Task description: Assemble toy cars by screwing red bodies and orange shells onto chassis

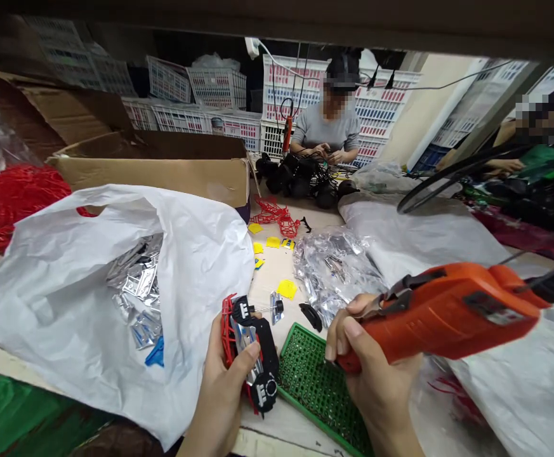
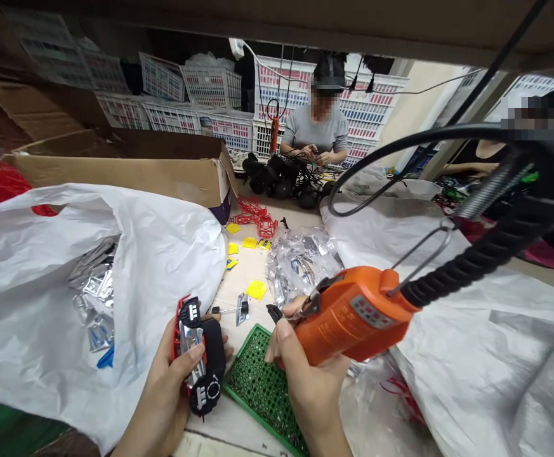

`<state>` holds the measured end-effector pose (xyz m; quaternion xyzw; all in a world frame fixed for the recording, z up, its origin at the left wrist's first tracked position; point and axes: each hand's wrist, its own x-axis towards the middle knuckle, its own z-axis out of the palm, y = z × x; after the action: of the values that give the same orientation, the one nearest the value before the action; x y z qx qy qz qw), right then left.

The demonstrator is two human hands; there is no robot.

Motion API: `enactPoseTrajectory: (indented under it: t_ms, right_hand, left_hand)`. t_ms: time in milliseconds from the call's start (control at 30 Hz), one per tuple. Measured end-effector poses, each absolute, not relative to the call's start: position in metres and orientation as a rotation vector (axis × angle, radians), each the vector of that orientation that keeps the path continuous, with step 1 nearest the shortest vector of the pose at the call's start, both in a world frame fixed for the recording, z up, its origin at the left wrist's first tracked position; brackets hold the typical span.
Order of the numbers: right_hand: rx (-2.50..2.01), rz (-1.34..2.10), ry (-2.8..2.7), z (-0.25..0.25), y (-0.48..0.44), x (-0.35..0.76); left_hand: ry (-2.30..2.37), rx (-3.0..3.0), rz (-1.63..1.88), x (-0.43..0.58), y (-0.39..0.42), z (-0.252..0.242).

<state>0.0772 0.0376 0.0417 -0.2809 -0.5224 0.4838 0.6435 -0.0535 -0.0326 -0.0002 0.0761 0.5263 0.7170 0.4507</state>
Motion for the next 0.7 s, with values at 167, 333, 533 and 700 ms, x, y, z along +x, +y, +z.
enactPoseTrajectory:
  t_ms: [167, 333, 533, 700]
  right_hand:
    - [-0.666, 1.107, -1.185, 0.0409, 0.0370, 0.0773]
    - [-0.686, 1.085, -1.197, 0.0384, 0.0368, 0.0752]
    - [-0.706, 1.046, -1.175, 0.0383, 0.0352, 0.0729]
    - [-0.698, 1.055, -1.173, 0.0396, 0.0337, 0.0722]
  left_hand:
    - [1.316, 0.203, 1.733, -0.0538, -0.0331, -0.0003]
    - [1.314, 0.242, 1.743, -0.0540, -0.0326, 0.0029]
    - [1.310, 0.248, 1.741, -0.0539, -0.0329, 0.0054]
    - [1.265, 0.242, 1.753, -0.0549, -0.0335, 0.0049]
